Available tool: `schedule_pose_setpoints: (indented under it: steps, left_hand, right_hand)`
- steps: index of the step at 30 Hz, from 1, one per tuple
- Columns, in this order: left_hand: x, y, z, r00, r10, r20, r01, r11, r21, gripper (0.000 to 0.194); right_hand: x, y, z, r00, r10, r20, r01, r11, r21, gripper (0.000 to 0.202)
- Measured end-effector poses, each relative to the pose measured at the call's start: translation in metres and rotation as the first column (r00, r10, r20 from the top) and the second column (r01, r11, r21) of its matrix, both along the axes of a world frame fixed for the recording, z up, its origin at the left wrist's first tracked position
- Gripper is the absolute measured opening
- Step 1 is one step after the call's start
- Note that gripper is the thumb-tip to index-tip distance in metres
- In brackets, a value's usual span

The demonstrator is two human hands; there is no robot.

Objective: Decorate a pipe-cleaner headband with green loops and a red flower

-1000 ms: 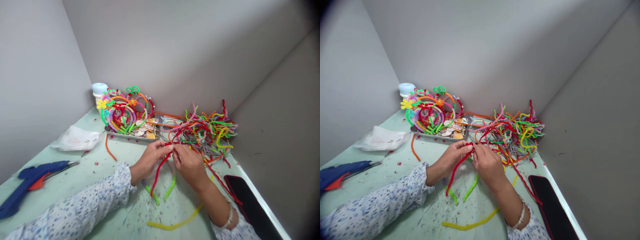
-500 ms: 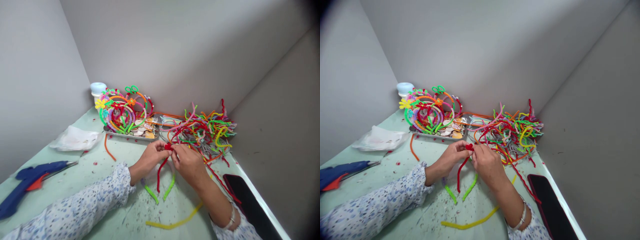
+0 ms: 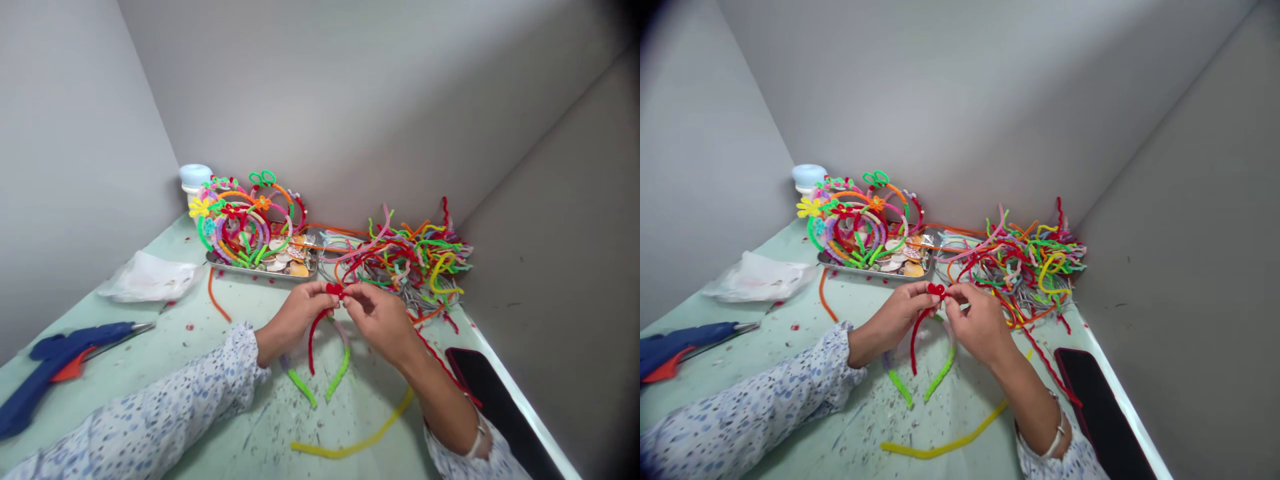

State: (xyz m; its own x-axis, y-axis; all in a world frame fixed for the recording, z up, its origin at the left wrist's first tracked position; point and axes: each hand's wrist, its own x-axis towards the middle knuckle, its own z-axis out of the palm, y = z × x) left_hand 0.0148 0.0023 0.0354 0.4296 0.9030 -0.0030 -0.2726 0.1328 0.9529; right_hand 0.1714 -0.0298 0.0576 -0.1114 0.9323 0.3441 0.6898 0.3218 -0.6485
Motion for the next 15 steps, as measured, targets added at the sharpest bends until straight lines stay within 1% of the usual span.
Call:
schedule_pose_setpoints:
  steps: [2,4,7,11,15]
  left_hand:
    - [0.0,0.0003,-0.0005,1.0,-0.014,0.02,0.014,1.0,-0.01,0.011]
    - [-0.0002,0.0001,-0.0006,1.0,-0.023,0.016,0.023,1.0,-0.003,0.011]
    - [-0.0008,-0.0006,-0.0002,1.0,-0.012,-0.019,0.012,1.0,0.021,0.012]
    - [-0.0015,-0.0018,0.002,0.995,0.019,-0.096,-0.014,0.999,0.048,0.012]
    - [-0.0018,-0.0038,0.0069,0.992,0.022,-0.121,-0.013,0.998,0.069,0.012]
  right_hand:
    - [0.0012,0.0,0.0027,0.998,0.031,-0.047,-0.035,0.995,-0.091,0.016]
    - [0.0015,-0.0006,0.0051,0.996,0.051,-0.079,-0.062,0.987,-0.146,0.019]
    - [0.0007,-0.0021,0.0075,0.994,0.051,-0.101,-0.068,0.982,-0.177,0.023]
    - [-0.0003,-0.0023,0.0065,0.995,0.02,-0.099,-0.039,0.981,-0.189,0.023]
    - [-0.0003,-0.0007,0.004,0.985,-0.008,-0.172,-0.035,0.97,-0.241,0.021]
